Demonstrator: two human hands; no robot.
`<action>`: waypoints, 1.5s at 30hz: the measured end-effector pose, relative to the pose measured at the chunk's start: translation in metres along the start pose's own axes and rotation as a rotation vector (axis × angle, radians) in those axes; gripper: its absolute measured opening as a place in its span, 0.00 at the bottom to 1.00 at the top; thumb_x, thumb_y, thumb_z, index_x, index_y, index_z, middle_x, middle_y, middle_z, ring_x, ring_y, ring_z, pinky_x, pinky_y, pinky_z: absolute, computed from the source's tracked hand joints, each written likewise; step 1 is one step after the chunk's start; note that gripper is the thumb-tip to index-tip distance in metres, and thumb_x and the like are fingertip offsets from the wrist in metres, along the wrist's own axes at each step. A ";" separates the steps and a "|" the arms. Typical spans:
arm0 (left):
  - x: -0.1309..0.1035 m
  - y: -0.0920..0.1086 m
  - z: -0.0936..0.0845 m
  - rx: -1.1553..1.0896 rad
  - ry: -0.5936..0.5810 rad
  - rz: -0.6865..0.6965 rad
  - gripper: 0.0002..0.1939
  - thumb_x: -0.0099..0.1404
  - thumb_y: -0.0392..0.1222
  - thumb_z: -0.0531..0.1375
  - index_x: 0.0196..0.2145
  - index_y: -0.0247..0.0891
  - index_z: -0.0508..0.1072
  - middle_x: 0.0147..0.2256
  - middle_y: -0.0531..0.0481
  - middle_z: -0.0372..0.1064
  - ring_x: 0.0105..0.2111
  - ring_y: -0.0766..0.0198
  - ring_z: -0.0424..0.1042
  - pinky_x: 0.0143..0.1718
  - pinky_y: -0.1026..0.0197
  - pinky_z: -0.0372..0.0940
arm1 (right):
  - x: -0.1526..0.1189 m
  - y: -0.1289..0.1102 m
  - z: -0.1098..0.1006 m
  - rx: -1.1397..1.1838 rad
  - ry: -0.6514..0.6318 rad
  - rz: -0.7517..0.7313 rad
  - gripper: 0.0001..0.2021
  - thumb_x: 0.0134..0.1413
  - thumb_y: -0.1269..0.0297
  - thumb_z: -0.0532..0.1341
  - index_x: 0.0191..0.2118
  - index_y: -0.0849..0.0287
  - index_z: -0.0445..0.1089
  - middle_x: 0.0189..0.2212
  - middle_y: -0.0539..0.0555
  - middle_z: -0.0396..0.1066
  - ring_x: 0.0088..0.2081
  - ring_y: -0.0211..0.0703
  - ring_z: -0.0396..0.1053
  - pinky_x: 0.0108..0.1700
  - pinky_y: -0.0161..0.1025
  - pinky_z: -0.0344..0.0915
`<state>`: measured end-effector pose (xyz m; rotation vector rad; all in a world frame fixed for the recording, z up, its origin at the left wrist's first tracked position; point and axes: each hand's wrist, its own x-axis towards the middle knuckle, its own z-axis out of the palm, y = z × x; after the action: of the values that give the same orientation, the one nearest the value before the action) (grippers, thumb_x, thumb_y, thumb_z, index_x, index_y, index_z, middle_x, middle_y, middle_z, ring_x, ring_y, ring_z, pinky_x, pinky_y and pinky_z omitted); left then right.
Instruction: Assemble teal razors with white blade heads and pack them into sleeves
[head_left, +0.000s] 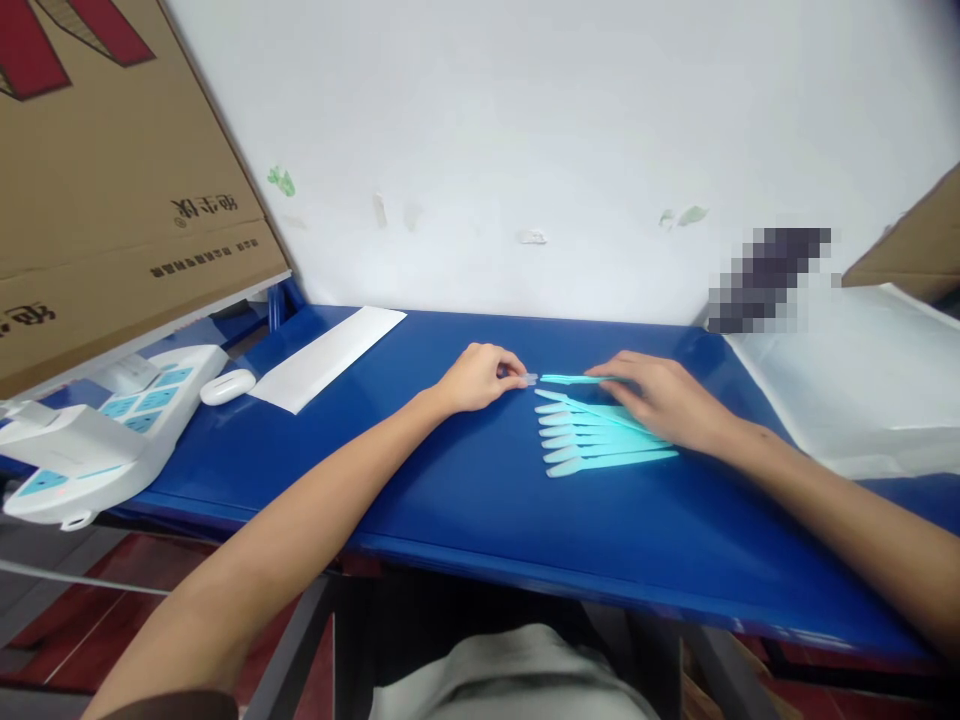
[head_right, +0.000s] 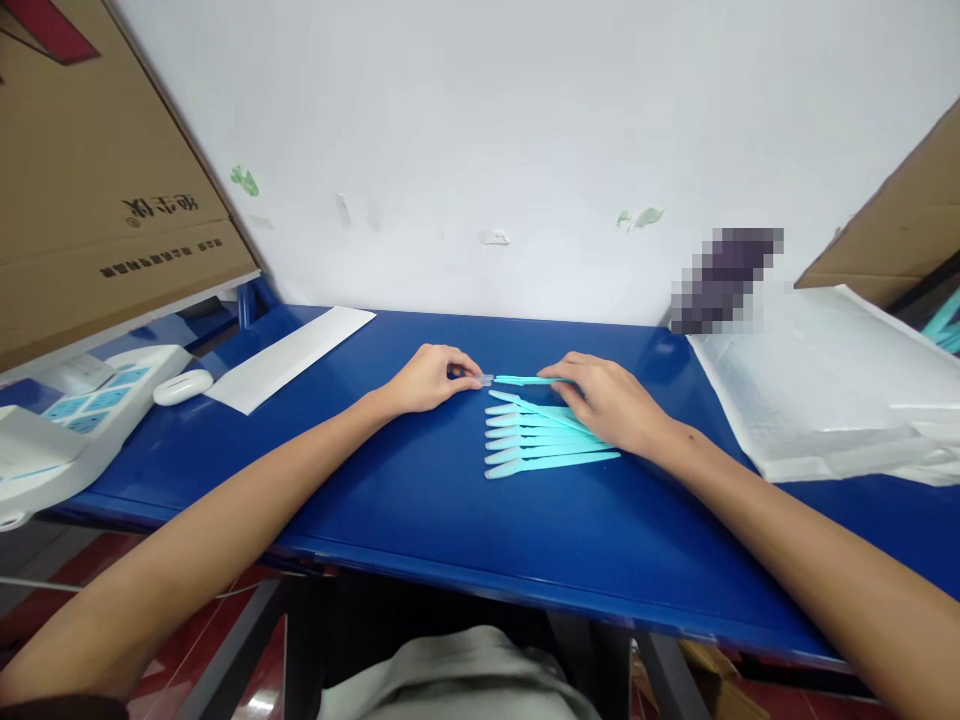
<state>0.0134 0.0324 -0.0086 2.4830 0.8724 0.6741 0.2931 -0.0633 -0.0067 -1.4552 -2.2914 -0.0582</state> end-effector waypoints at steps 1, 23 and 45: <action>0.001 0.001 0.001 0.010 -0.002 0.007 0.06 0.66 0.40 0.68 0.39 0.39 0.85 0.38 0.48 0.82 0.37 0.61 0.75 0.42 0.60 0.66 | 0.001 -0.001 0.001 -0.006 0.009 -0.001 0.18 0.69 0.61 0.52 0.53 0.56 0.78 0.45 0.58 0.79 0.44 0.51 0.77 0.46 0.48 0.72; 0.005 -0.002 0.005 0.028 -0.001 0.036 0.07 0.66 0.41 0.66 0.39 0.39 0.85 0.37 0.48 0.81 0.33 0.63 0.72 0.40 0.60 0.65 | 0.005 -0.002 0.005 -0.112 0.021 -0.066 0.21 0.70 0.65 0.50 0.56 0.57 0.79 0.44 0.61 0.78 0.43 0.53 0.74 0.45 0.50 0.71; 0.007 -0.003 0.008 -0.022 0.012 0.024 0.06 0.64 0.39 0.68 0.37 0.37 0.86 0.35 0.47 0.81 0.33 0.62 0.75 0.39 0.60 0.66 | 0.023 -0.013 0.008 -0.144 -0.043 -0.185 0.22 0.69 0.68 0.50 0.56 0.56 0.80 0.44 0.63 0.78 0.43 0.55 0.74 0.43 0.50 0.72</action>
<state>0.0211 0.0374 -0.0147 2.4761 0.8360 0.7031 0.2709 -0.0476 -0.0036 -1.3191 -2.4967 -0.2533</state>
